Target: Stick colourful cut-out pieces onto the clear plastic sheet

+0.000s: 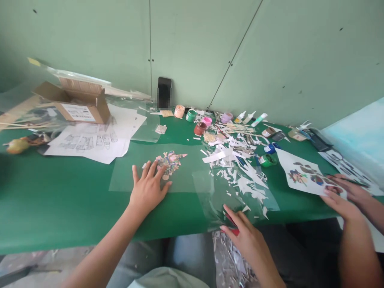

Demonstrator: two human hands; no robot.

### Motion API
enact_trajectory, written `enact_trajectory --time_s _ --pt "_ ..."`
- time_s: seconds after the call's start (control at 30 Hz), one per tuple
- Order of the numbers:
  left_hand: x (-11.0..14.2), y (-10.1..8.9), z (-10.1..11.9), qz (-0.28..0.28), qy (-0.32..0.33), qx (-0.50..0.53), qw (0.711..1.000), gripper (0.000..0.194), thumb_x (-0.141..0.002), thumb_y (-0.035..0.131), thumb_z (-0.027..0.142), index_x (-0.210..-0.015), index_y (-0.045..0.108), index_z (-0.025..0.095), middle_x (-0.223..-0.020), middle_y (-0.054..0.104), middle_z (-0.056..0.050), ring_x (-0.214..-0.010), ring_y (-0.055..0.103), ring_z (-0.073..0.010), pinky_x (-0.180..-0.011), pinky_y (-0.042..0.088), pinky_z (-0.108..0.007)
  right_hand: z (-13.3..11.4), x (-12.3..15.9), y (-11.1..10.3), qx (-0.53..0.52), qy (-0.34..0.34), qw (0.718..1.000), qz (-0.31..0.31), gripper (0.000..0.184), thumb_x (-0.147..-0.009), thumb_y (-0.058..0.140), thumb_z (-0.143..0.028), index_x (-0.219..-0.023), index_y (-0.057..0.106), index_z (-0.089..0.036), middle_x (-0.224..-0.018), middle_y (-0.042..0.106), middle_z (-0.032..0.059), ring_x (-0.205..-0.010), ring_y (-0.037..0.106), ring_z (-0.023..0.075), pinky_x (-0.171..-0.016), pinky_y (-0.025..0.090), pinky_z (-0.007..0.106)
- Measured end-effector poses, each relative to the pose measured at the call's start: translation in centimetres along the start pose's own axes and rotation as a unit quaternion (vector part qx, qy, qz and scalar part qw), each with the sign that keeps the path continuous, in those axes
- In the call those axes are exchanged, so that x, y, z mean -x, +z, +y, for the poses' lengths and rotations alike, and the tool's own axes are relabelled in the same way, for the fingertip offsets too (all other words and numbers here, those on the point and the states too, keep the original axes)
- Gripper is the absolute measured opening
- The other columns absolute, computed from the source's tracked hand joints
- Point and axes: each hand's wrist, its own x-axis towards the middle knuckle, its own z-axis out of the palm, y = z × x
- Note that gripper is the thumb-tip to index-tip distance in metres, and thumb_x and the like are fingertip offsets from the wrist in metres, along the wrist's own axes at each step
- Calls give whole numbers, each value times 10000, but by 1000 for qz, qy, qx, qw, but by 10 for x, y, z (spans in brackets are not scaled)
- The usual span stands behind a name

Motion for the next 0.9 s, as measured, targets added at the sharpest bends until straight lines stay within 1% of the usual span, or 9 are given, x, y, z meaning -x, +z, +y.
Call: enact_trajectory --time_s 0.1,0.2,0.33,0.43,0.5,0.6,0.7,0.8,0.9 --pt "0 -1 1 1 -5 21 1000 526 -917 515 426 -1403 490 227 -1495 480 -111 -1403 389 -361 -1152 144 -713 -2 1 1 7 9 1000 3 437 -911 519 -371 -1337 581 -298 -953 697 40 -704 715 186 -505 528 245" --pt "1 -1 2 9 -12 33 999 584 -915 517 440 -1437 434 190 -1481 493 -126 -1406 382 -351 -1155 150 -706 -3 1 0 -11 46 999 -10 453 -893 536 -376 -1340 578 -311 -1016 713 34 -815 725 201 -564 553 255" --pt "-1 0 2 13 -22 14 1000 504 -921 498 464 -1319 554 162 -1508 445 -157 -1425 350 -351 -1160 179 -685 6 0 -7 -47 111 993 -15 448 -906 464 -364 -1335 584 -324 -1193 700 26 -991 707 201 -722 577 277" --pt "-1 -1 2 23 -33 5 999 462 -937 462 457 -1275 602 176 -1557 360 -173 -1441 316 -362 -1145 232 -671 19 -1 -11 -51 159 986 -12 476 -864 446 -322 -1312 605 -318 -1218 698 24 -987 707 212 -752 578 315" --pt "-1 -2 2 29 -33 1 999 430 -950 439 430 -1255 621 188 -1539 384 -177 -1414 356 -367 -1136 245 -669 26 -2 -11 -65 164 984 2 477 -836 464 -337 -1284 625 -306 -1197 708 31 -951 712 222 -749 578 335" --pt "-1 -3 2 38 -15 -1 999 391 -953 432 375 -1247 621 201 -1380 565 -153 -1269 515 -345 -1140 215 -672 28 -2 -8 -102 146 983 47 401 -854 465 -422 -1148 690 -268 -1143 728 60 -936 709 240 -782 562 349" --pt "-1 -3 1 58 -1 14 998 380 -928 463 351 -1235 620 189 -1310 626 -128 -1194 572 -326 -1123 307 -579 25 -2 -8 -118 149 977 95 400 -872 450 -525 -927 718 -234 -976 753 98 -858 705 259 -754 538 350" --pt "-1 -4 2 70 6 28 997 392 -911 481 332 -1233 605 146 -1312 630 -140 -1191 587 -314 -1096 366 -488 25 -5 -17 -129 202 955 177 447 -853 455 -584 -816 696 -209 -821 740 123 -754 688 258 -692 514 333" --pt "-1 -5 3 73 7 22 997 421 -906 489 317 -1271 568 122 -1248 664 -154 -1201 589 -307 -1132 316 -490 36 -11 -38 -106 277 914 275 439 -818 471 -577 -786 682 -193 -752 720 139 -699 660 268 -632 488 338"
